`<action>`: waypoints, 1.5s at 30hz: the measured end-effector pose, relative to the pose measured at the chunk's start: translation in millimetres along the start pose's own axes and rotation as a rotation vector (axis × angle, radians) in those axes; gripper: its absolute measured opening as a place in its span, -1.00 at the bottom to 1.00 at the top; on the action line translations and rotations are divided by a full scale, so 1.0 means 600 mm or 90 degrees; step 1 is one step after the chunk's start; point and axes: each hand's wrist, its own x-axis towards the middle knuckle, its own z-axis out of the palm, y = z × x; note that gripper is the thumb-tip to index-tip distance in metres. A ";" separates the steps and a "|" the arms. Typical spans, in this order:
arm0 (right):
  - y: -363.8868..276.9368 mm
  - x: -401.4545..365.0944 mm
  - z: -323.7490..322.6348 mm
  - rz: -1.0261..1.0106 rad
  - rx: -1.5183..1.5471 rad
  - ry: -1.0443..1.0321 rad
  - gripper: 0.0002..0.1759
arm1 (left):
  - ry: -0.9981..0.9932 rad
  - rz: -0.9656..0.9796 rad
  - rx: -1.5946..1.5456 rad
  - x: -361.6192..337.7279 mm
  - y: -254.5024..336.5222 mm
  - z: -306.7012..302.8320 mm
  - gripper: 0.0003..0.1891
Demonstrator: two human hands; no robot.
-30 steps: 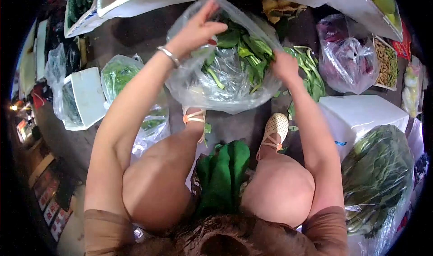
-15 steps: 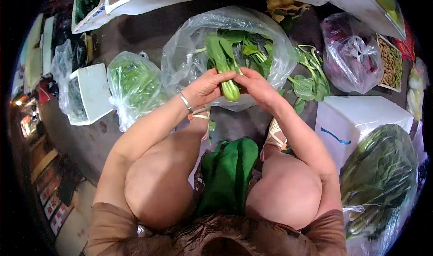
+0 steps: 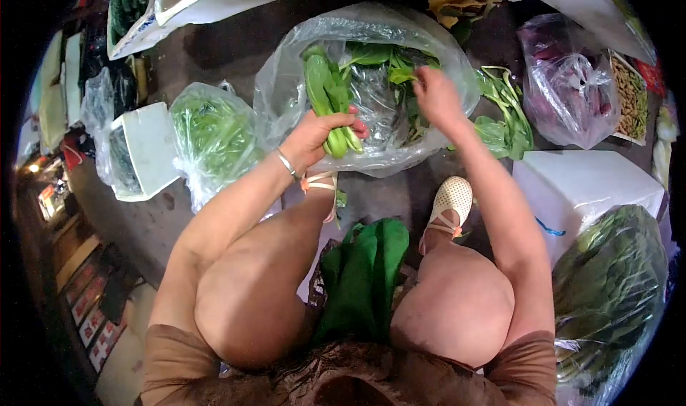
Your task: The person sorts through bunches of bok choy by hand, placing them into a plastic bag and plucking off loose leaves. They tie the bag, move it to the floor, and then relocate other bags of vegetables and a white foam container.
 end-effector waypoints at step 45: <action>-0.001 0.082 -0.015 0.137 0.353 -0.156 -0.48 | 0.009 0.125 0.097 -0.003 0.046 -0.005 -0.65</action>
